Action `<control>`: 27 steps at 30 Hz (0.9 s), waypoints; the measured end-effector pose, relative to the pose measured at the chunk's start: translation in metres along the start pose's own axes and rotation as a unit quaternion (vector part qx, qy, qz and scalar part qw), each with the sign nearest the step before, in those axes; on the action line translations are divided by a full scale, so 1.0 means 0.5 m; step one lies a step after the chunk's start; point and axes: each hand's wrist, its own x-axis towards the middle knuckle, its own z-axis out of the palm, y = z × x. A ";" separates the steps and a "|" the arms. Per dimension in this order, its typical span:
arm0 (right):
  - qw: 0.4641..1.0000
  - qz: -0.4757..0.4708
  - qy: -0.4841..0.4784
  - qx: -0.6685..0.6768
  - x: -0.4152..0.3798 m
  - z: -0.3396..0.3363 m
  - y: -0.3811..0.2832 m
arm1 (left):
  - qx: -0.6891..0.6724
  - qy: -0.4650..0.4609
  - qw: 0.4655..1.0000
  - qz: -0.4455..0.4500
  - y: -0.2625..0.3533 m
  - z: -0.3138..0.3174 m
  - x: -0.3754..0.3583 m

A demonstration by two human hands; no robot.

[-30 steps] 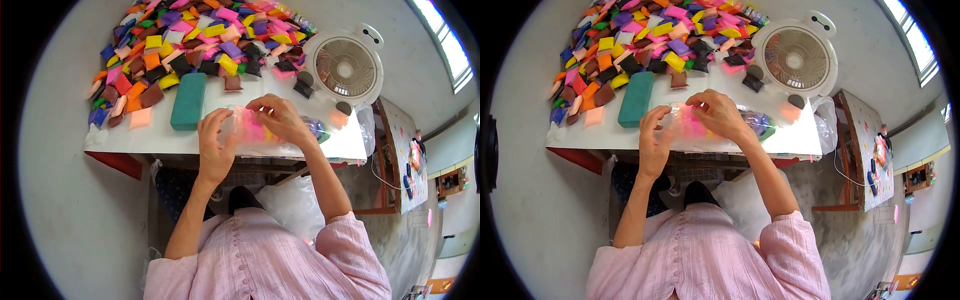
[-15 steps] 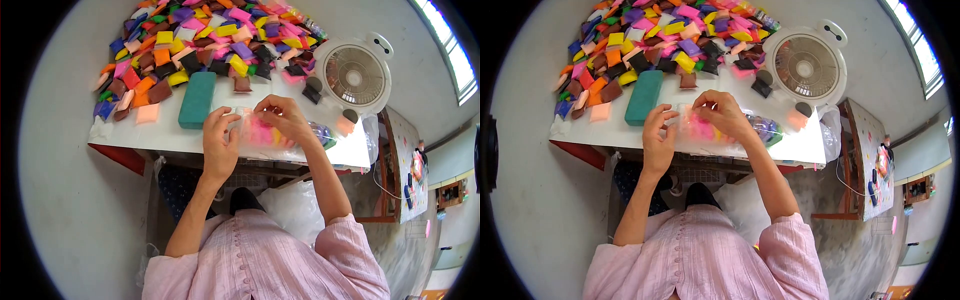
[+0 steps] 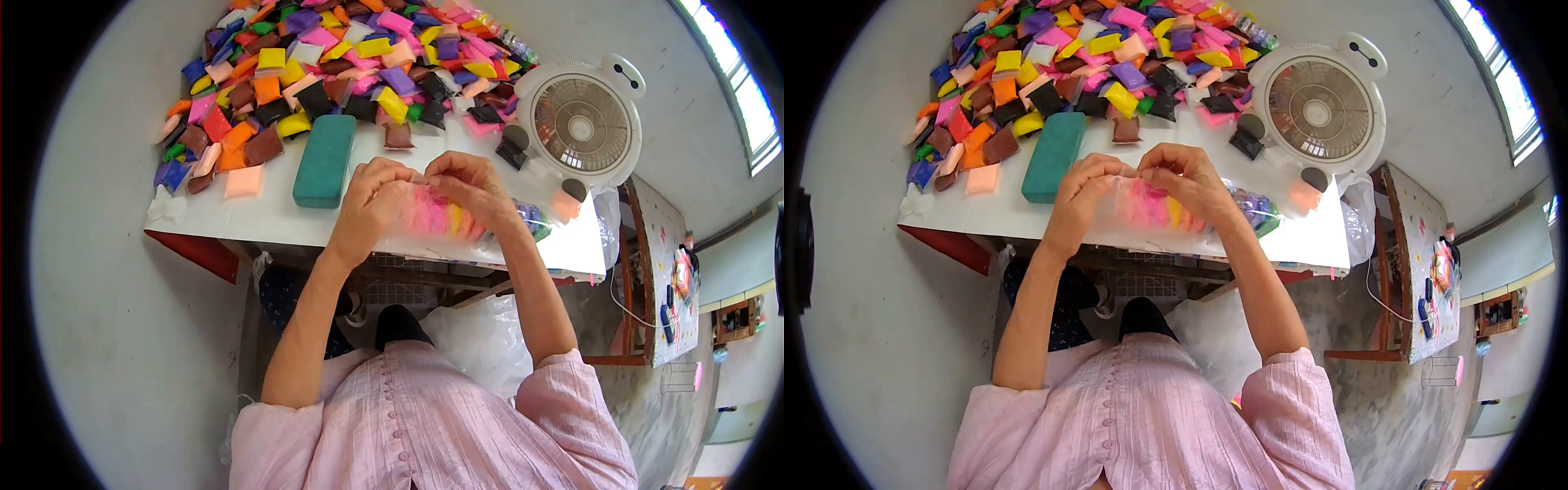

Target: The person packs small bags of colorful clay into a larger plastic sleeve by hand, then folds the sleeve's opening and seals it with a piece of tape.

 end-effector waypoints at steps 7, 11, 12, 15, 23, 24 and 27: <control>1.000 0.006 0.002 0.025 -0.006 -0.003 -0.009 | -0.001 -0.037 0.999 -0.011 -0.010 -0.006 0.007; 0.999 0.002 0.003 0.040 -0.006 -0.001 -0.008 | 0.028 -0.066 0.997 -0.009 -0.015 -0.009 0.019; 0.999 0.009 0.002 0.039 -0.006 -0.001 -0.009 | -0.017 -0.062 0.997 -0.050 -0.017 -0.008 0.020; 0.999 0.015 0.000 0.036 -0.005 -0.002 -0.007 | -0.114 -0.048 0.984 -0.129 -0.022 -0.005 0.021; 1.000 0.022 0.004 0.012 0.002 -0.001 0.003 | -0.195 0.023 0.975 -0.106 -0.038 0.003 0.014; 1.000 0.025 0.004 0.010 0.002 -0.001 0.004 | -0.218 0.029 0.968 -0.119 -0.038 -0.001 0.015; 0.999 0.034 0.005 0.013 0.002 -0.002 0.005 | -0.273 0.045 0.949 -0.149 -0.042 -0.016 0.015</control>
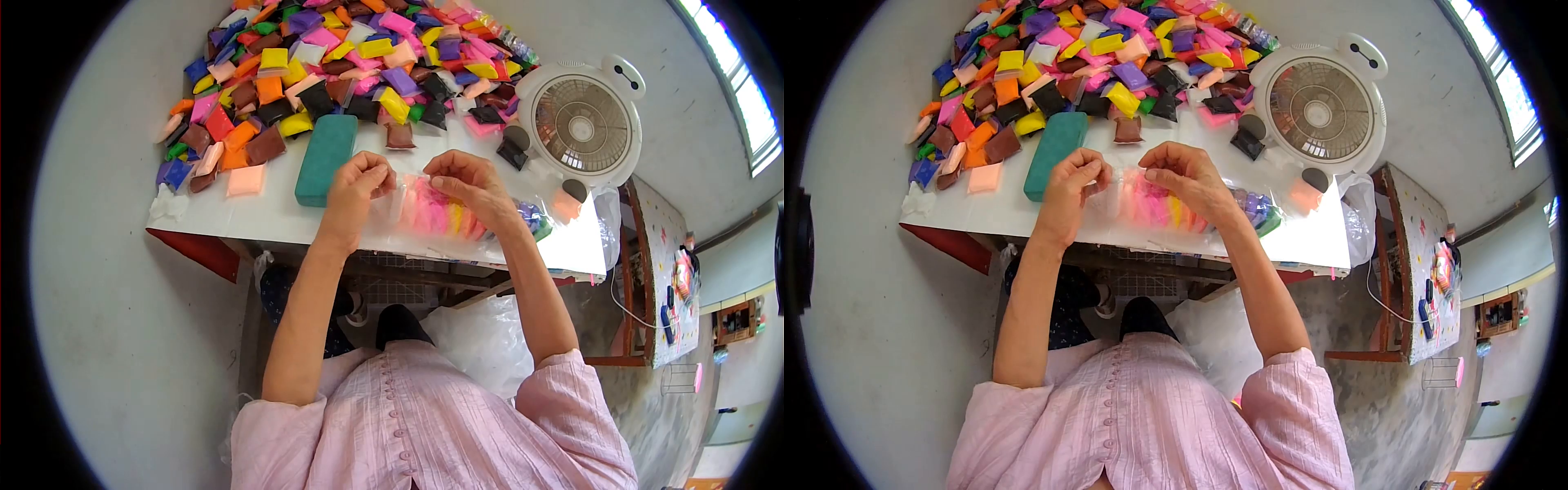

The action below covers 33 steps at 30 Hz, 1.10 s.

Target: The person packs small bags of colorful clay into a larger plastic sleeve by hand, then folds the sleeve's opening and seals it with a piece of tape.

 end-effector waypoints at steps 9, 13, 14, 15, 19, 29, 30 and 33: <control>0.999 0.017 0.020 0.033 0.003 0.007 0.003 | 0.007 0.029 0.999 -0.012 0.025 0.012 -0.010; 0.999 0.014 0.025 0.039 0.004 0.008 0.004 | 0.055 0.070 0.996 0.011 0.023 0.030 -0.012; 0.999 0.015 0.025 0.039 0.004 0.008 0.003 | 0.048 0.093 0.994 0.016 0.018 0.031 -0.011; 0.999 0.011 0.026 0.033 0.004 0.008 0.003 | 0.042 0.109 0.993 0.004 0.010 0.027 -0.009; 0.999 -0.003 0.033 -0.020 -0.001 0.005 0.000 | 0.046 0.160 0.986 -0.032 -0.018 0.012 0.004; 0.990 -0.055 0.004 -0.131 -0.004 0.010 -0.001 | 0.288 0.224 0.930 0.038 -0.059 0.004 0.024; 0.989 -0.055 0.005 -0.134 -0.004 0.011 -0.002 | 0.303 0.232 0.923 0.045 -0.051 0.009 0.023; 0.987 -0.046 0.009 -0.155 -0.007 0.015 -0.009 | 0.369 0.237 0.897 0.060 -0.023 0.025 0.014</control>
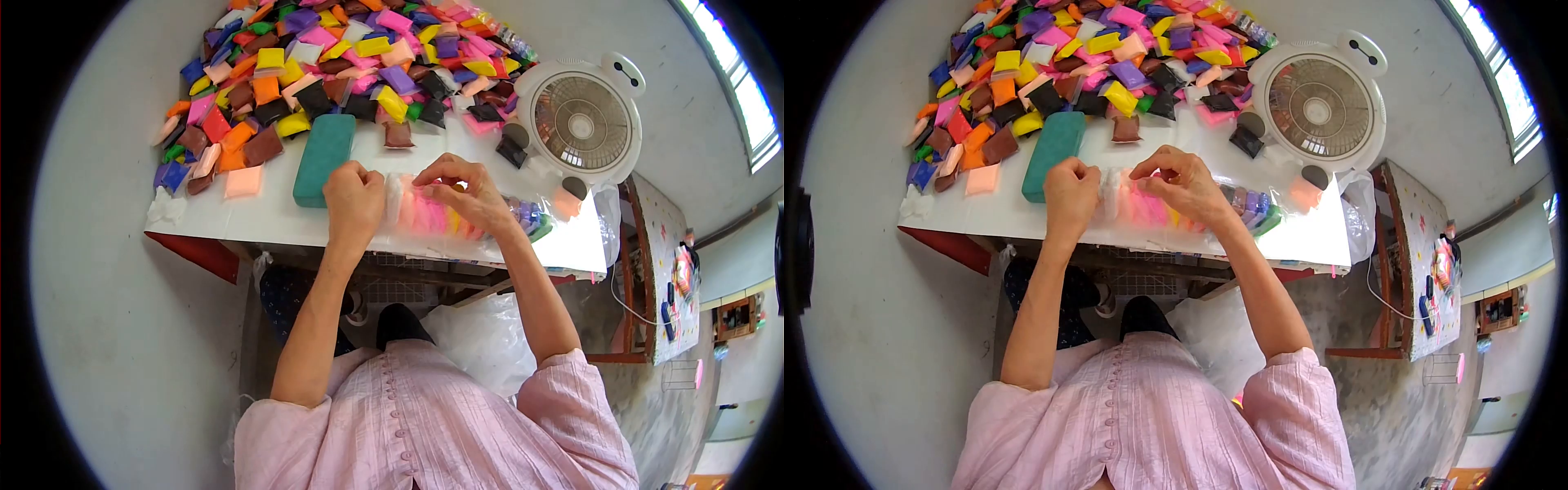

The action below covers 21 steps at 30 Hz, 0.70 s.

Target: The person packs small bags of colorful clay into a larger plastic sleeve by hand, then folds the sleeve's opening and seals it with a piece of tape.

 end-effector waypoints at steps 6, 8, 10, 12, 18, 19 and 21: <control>0.999 0.008 -0.001 -0.046 -0.003 0.002 -0.001 | 0.095 -0.017 0.994 0.054 0.013 -0.008 -0.006; 0.998 -0.005 0.005 -0.062 -0.004 0.006 0.002 | 0.115 0.001 0.990 0.082 0.004 -0.006 -0.006; 0.997 -0.012 0.012 -0.077 -0.006 0.009 0.002 | 0.133 -0.009 0.988 0.083 0.003 -0.006 -0.006; 0.994 -0.031 0.017 -0.103 -0.008 0.010 0.000 | 0.176 -0.008 0.979 0.106 0.003 -0.004 -0.010; 0.984 -0.083 0.019 -0.156 -0.009 0.010 -0.001 | 0.294 0.082 0.923 0.236 0.044 -0.004 -0.033; 0.985 -0.079 0.020 -0.153 -0.009 0.011 -0.002 | 0.296 0.074 0.912 0.274 0.033 -0.004 -0.026; 0.984 -0.090 0.023 -0.154 -0.008 0.012 0.000 | 0.286 0.071 0.901 0.319 0.021 -0.004 -0.020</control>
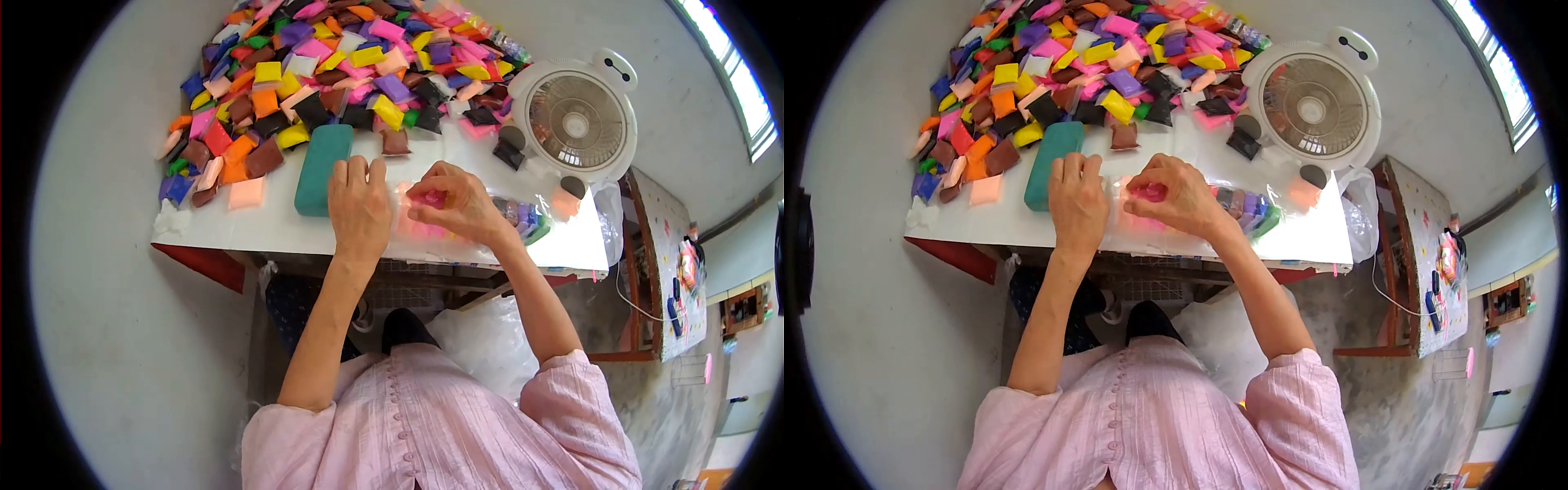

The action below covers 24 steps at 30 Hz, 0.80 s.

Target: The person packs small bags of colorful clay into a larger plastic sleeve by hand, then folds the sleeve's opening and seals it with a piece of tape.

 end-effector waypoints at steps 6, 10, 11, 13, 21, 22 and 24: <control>0.999 -0.016 0.010 -0.031 -0.003 -0.001 -0.001 | -0.115 0.030 0.988 0.099 0.009 -0.027 -0.009; 0.997 -0.055 0.031 -0.043 -0.001 0.004 0.006 | -0.182 -0.062 0.974 0.117 0.012 -0.027 -0.032; 0.995 -0.074 0.045 -0.050 -0.001 0.005 0.010 | -0.184 -0.063 0.975 0.108 0.015 -0.025 -0.033; 0.995 -0.072 0.057 -0.044 -0.004 0.008 0.010 | -0.186 -0.055 0.974 0.114 0.020 -0.025 -0.036; 0.981 -0.097 0.093 -0.142 -0.028 0.013 0.005 | -0.171 -0.058 0.971 0.155 0.007 -0.018 -0.045; 0.978 -0.086 0.092 -0.167 -0.033 0.012 0.000 | -0.174 -0.059 0.971 0.154 0.005 -0.017 -0.046; 0.970 -0.067 0.088 -0.215 -0.044 0.006 -0.012 | -0.177 -0.061 0.971 0.149 0.001 -0.015 -0.049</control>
